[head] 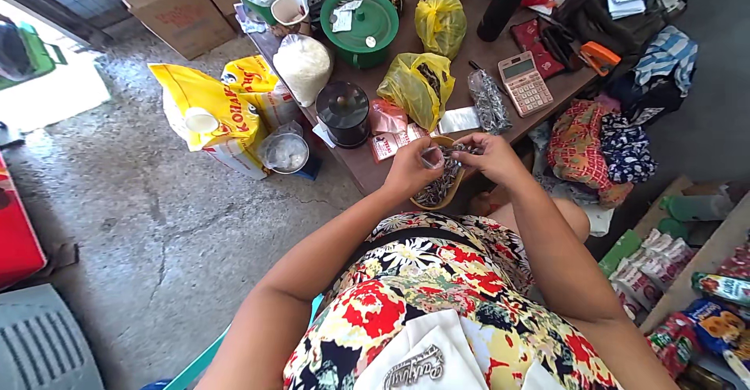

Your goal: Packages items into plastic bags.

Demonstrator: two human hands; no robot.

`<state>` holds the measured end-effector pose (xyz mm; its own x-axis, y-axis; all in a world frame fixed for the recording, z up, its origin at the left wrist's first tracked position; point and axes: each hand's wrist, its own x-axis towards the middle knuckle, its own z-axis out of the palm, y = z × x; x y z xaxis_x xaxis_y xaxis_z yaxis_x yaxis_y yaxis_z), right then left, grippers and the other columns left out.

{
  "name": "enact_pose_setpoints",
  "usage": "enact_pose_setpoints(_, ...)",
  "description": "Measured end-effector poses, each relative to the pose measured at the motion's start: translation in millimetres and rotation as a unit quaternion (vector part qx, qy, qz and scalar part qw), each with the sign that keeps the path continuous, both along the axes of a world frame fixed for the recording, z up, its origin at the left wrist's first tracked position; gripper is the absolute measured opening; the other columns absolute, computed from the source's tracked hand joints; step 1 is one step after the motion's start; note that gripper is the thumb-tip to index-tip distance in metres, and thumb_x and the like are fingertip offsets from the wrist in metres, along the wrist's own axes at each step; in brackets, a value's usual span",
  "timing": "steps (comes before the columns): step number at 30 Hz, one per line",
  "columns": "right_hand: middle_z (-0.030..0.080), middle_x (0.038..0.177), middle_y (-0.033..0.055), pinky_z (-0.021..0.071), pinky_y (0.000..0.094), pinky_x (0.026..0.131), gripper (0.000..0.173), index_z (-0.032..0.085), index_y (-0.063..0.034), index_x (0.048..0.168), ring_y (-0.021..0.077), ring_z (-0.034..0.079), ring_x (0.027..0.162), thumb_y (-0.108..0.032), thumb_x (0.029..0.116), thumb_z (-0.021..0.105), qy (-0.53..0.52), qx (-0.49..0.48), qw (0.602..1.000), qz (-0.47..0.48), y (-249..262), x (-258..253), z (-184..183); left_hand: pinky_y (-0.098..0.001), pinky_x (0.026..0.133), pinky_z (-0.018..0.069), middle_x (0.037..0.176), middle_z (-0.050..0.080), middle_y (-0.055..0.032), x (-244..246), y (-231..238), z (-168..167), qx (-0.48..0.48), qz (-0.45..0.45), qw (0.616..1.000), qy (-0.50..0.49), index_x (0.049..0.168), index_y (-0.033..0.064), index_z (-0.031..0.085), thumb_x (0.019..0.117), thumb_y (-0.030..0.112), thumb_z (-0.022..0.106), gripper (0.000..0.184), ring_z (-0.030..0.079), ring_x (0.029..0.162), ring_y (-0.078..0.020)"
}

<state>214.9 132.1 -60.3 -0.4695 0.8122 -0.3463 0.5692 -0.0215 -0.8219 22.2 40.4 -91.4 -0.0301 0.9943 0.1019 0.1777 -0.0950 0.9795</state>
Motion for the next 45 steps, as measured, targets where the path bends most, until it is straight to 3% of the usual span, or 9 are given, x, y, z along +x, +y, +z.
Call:
enact_pose_setpoints(4, 0.071, 0.098, 0.0060, 0.0594, 0.0263, 0.074, 0.023, 0.070, -0.0036, 0.113, 0.0094, 0.068, 0.078, -0.005, 0.0907, 0.076, 0.057, 0.018, 0.998, -0.025, -1.1, 3.3, 41.9, -0.0297, 0.072, 0.0548, 0.083, 0.068, -0.0086, 4.0, 4.0, 0.0, -0.022, -0.008, 1.000, 0.019, 0.096, -0.0022, 0.066, 0.0806, 0.000, 0.077, 0.019, 0.065, 0.075, -0.0122)
enact_pose_setpoints(8, 0.072, 0.100, 0.0055, 0.0614, 0.0266, 0.074, 0.023, 0.070, -0.0036, 0.113, 0.0097, 0.070, 0.079, -0.004, 0.0902, 0.076, 0.094, 0.037, 0.995, -0.019, -14.2, -9.1, 58.3, -0.0389, 0.075, 0.0561, 0.088, 0.069, -0.0114, 10.6, 9.9, 1.9, -0.056, -0.030, 0.997, 0.049, 0.098, -0.0018, 0.067, 0.0795, 0.001, 0.078, 0.022, 0.067, 0.080, -0.0187)
enact_pose_setpoints(12, 0.073, 0.102, 0.0054, 0.0603, 0.0272, 0.073, 0.023, 0.070, -0.0080, 0.114, 0.0101, 0.070, 0.082, -0.010, 0.0920, 0.076, 0.074, 0.105, 0.992, -0.002, -32.1, -22.2, 50.4, -0.0406, 0.085, 0.0585, 0.100, 0.072, -0.0144, 12.4, 10.5, 3.9, -0.067, -0.034, 0.997, 0.027, 0.111, -0.0037, 0.068, 0.0795, 0.000, 0.079, 0.034, 0.071, 0.090, -0.0199)
enact_pose_setpoints(21, 0.071, 0.110, 0.0134, 0.0585, 0.0279, 0.089, 0.025, 0.072, -0.0020, 0.117, 0.0169, 0.070, 0.101, -0.006, 0.0925, 0.073, 0.088, 0.318, 0.944, 0.006, -45.6, -30.3, 16.9, -0.0455, 0.088, 0.0566, 0.101, 0.072, -0.0164, 15.2, 9.3, 0.7, -0.060, -0.020, 0.997, 0.052, 0.112, -0.0034, 0.068, 0.0781, 0.005, 0.083, 0.038, 0.071, 0.093, -0.0241)
enact_pose_setpoints(28, 0.070, 0.111, 0.0140, 0.0589, 0.0283, 0.086, 0.027, 0.070, -0.0003, 0.119, 0.0168, 0.070, 0.099, -0.003, 0.0922, 0.072, 0.109, 0.345, 0.932, 0.009, -50.3, -31.5, 14.7, -0.0461, 0.087, 0.0562, 0.099, 0.073, -0.0147, 16.1, 9.3, -0.2, -0.052, -0.016, 0.997, 0.055, 0.109, -0.0018, 0.069, 0.0777, 0.005, 0.082, 0.035, 0.071, 0.093, -0.0230)
enact_pose_setpoints(32, 0.071, 0.112, 0.0144, 0.0582, 0.0314, 0.091, 0.026, 0.072, -0.0006, 0.116, 0.0195, 0.070, 0.103, -0.005, 0.0909, 0.073, 0.089, 0.344, 0.934, 0.030, -53.0, -28.5, 12.8, -0.0460, 0.091, 0.0566, 0.105, 0.074, -0.0152, 15.1, 7.4, 1.1, -0.053, -0.015, 0.997, 0.046, 0.119, -0.0021, 0.068, 0.0795, 0.004, 0.081, 0.042, 0.072, 0.097, -0.0227)
enact_pose_setpoints(37, 0.070, 0.117, 0.0132, 0.0600, 0.0302, 0.078, 0.027, 0.071, -0.0031, 0.116, 0.0187, 0.070, 0.096, -0.011, 0.0905, 0.077, 0.059, 0.290, 0.953, 0.058, -52.2, -21.2, 24.5, -0.0465, 0.086, 0.0564, 0.099, 0.073, -0.0168, 14.1, 6.4, 1.4, -0.042, -0.011, 0.997, 0.057, 0.113, -0.0041, 0.068, 0.0802, 0.005, 0.080, 0.036, 0.071, 0.092, -0.0243)
enact_pose_setpoints(41, 0.069, 0.118, 0.0128, 0.0615, 0.0290, 0.078, 0.028, 0.071, -0.0033, 0.118, 0.0164, 0.071, 0.094, -0.009, 0.0909, 0.077, 0.053, 0.256, 0.963, 0.073, -52.9, -15.6, 33.0, -0.0465, 0.082, 0.0557, 0.093, 0.071, -0.0143, 13.6, 6.3, 3.8, -0.053, -0.016, 0.997, 0.059, 0.105, -0.0018, 0.067, 0.0792, 0.005, 0.081, 0.030, 0.070, 0.088, -0.0233)
enact_pose_setpoints(45, 0.069, 0.119, 0.0135, 0.0618, 0.0270, 0.086, 0.028, 0.068, -0.0006, 0.121, 0.0141, 0.072, 0.099, -0.001, 0.0932, 0.071, 0.085, 0.252, 0.961, 0.076, -53.5, -13.5, 34.1, -0.0436, 0.086, 0.0570, 0.098, 0.073, -0.0134, 14.3, 5.7, 0.5, -0.048, -0.014, 0.997, 0.050, 0.110, -0.0011, 0.069, 0.0777, 0.004, 0.082, 0.036, 0.071, 0.092, -0.0208)
